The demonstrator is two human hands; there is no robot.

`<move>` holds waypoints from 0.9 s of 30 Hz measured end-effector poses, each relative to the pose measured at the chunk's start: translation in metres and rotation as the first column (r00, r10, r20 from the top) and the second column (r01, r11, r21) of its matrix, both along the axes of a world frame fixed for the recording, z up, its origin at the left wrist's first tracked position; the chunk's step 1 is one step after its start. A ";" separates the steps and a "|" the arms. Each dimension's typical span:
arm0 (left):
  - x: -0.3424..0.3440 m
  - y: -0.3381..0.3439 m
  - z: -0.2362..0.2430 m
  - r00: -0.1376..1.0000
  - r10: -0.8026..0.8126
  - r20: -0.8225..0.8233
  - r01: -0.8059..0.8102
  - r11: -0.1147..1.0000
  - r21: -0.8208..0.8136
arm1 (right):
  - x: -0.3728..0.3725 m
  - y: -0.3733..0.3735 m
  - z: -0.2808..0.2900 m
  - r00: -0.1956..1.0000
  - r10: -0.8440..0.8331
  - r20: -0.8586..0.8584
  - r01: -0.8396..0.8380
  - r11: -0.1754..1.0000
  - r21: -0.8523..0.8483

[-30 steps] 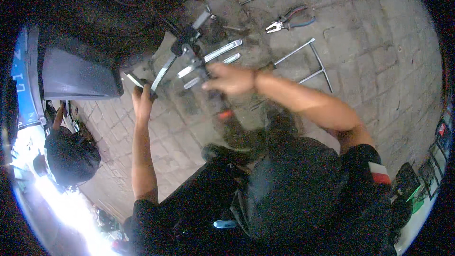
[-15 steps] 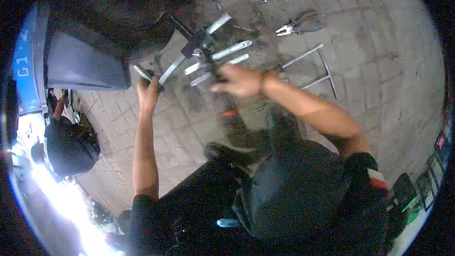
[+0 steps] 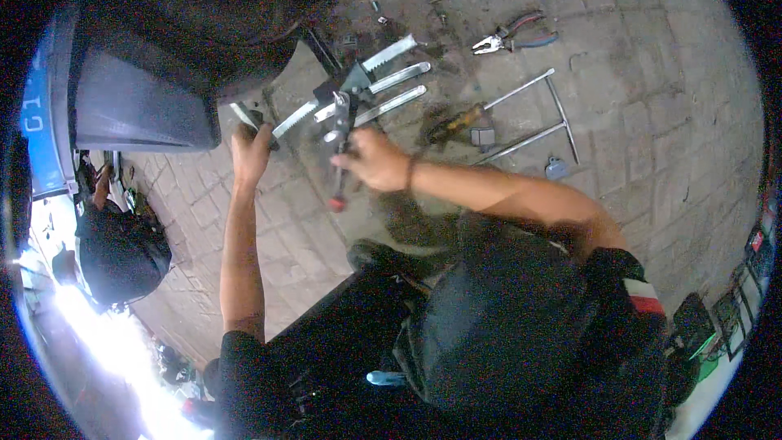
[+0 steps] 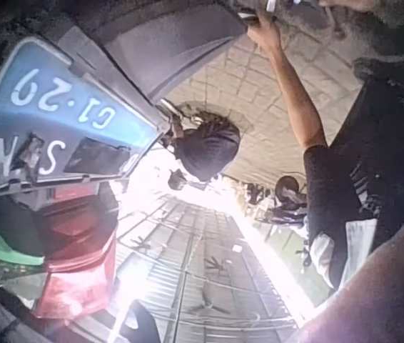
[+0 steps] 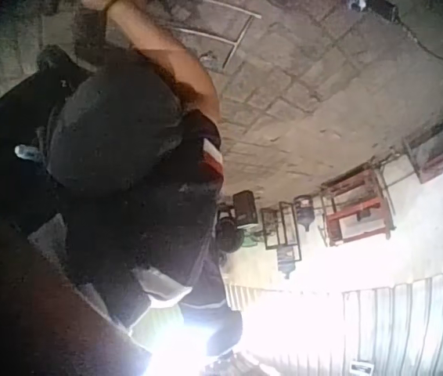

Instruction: The person uses a T-handle wrench and a large adjustable wrench to loosen and remove parts from the rear wheel area of a scooter, then handles the brake caliper assembly by hand and with pliers to remove the brake pads and a spring, and finally cleans the brake pads with a file.

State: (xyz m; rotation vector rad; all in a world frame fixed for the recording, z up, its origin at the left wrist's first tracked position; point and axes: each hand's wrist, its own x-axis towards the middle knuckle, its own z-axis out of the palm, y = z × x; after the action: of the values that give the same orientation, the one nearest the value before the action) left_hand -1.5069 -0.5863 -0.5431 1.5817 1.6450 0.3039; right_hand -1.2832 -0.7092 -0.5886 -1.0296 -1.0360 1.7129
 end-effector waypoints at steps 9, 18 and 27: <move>-0.005 0.007 -0.008 0.998 -0.005 -0.063 0.012 0.994 0.105 | 0.145 0.055 0.070 0.766 0.623 0.158 -0.567 0.770 -0.291; 0.004 0.012 -0.005 1.000 -0.013 0.019 0.011 0.998 0.069 | -0.015 0.004 -0.007 0.995 -0.003 0.104 0.006 0.999 -0.035; -0.008 0.011 -0.014 0.996 0.024 0.090 -0.036 0.991 0.128 | 0.120 0.043 0.025 0.829 0.481 0.284 -0.486 0.872 -0.059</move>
State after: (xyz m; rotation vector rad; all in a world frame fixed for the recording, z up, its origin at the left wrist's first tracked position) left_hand -1.5146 -0.5754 -0.5575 1.6163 1.6097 0.4985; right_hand -1.1634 -0.6664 -0.5633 -1.0920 -1.6100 1.9827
